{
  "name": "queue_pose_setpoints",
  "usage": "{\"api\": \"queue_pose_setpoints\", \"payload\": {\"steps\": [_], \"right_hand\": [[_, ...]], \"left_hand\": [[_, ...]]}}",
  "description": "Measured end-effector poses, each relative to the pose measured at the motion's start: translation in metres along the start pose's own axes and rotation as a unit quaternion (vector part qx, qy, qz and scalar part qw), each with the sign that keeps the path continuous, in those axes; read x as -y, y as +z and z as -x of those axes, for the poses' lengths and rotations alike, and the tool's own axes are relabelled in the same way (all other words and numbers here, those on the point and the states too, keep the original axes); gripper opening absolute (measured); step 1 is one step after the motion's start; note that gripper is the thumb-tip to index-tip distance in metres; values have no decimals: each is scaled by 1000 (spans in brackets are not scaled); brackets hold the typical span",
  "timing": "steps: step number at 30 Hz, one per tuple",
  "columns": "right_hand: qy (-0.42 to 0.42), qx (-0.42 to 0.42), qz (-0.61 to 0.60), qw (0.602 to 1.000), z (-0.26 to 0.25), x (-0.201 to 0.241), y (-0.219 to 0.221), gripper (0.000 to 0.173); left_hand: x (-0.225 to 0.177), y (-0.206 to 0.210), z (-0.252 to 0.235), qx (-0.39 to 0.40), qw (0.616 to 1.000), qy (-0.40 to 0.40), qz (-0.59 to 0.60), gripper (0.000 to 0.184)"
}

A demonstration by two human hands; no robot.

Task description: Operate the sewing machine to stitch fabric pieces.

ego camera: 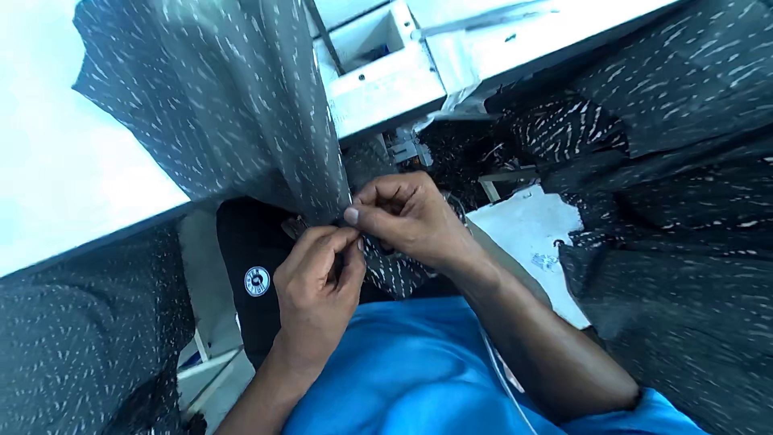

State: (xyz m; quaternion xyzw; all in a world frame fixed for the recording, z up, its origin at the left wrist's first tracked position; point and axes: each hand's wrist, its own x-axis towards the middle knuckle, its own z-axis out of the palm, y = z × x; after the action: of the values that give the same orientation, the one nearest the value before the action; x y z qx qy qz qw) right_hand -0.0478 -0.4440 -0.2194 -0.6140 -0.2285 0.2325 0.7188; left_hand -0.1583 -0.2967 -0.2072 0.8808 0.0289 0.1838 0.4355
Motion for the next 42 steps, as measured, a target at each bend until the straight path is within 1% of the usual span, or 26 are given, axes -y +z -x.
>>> {"api": "queue_pose_setpoints", "payload": {"steps": [2,3,4,6,8,10,11,14,16,17,19,20,21,23,25,26,27,29,32,34,36,38,40,42], "right_hand": [[-8,-4,9,1000,-4,7,-3,8],[-9,0,12,1000,-7,11,-5,7],[-10,8,9,1000,-9,12,-7,7],[-16,25,7,1000,-8,4,-12,11],[-19,17,10,1000,-5,-9,-19,14],[-15,-15,2,1000,-5,-15,-22,12],[-6,-31,5,999,-6,-16,-23,10],[35,-48,23,998,-8,-16,-24,6],[49,-58,14,997,-7,-16,-27,8],[50,-63,4,997,-6,-16,-30,11],[53,-66,-10,996,-4,-15,-34,17],[54,-65,-13,996,-5,-16,-36,19],[55,-65,-13,996,-6,-18,-36,20],[52,-68,-5,996,-8,-21,-34,22],[42,-68,-6,997,-6,-22,-31,23],[34,-67,-10,997,-4,-20,-28,23],[25,-67,-16,997,-1,-18,-26,23],[10,-70,-30,997,2,-15,-22,24],[13,-66,-29,997,0,-14,-18,22],[-2,-68,-31,997,-1,-13,-14,21],[-23,-81,-32,996,-4,-9,-12,21],[-35,-85,-20,996,-17,-1,-12,21],[-32,-73,-4,997,-31,6,-12,21],[-39,-72,8,997,-48,12,-11,21]], "left_hand": [[1,-14,-17,15,999,-16,44,10],[2,-27,-32,11,998,-10,60,11],[1,-43,-51,-1,999,4,53,13],[-3,-72,-95,-42,998,50,0,18],[-6,-89,-144,-62,991,104,-57,26],[-3,-95,-190,-37,983,129,-126,36],[2,-94,-209,-16,978,129,-165,39],[19,-84,-243,42,959,101,-260,44],[22,-84,-243,50,962,102,-247,44],[23,-86,-235,47,972,99,-209,45],[31,-93,-207,6,990,73,-118,44],[40,-97,-188,-22,994,46,-100,44],[54,-101,-169,-42,993,19,-106,44],[86,-109,-138,-40,981,-27,-188,50],[106,-117,-121,-17,957,-34,-288,55],[108,-121,-118,-13,949,-36,-314,54],[109,-125,-118,-13,944,-40,-328,52],[109,-130,-122,-20,946,-44,-320,41],[109,-131,-125,-30,948,-47,-312,24],[110,-130,-127,-42,947,-58,-312,22],[105,-132,-130,-61,958,-91,-266,24],[98,-137,-138,-97,970,-156,-157,25],[93,-144,-150,-156,965,-208,-40,21],[88,-157,-167,-205,956,-204,42,15]]}}
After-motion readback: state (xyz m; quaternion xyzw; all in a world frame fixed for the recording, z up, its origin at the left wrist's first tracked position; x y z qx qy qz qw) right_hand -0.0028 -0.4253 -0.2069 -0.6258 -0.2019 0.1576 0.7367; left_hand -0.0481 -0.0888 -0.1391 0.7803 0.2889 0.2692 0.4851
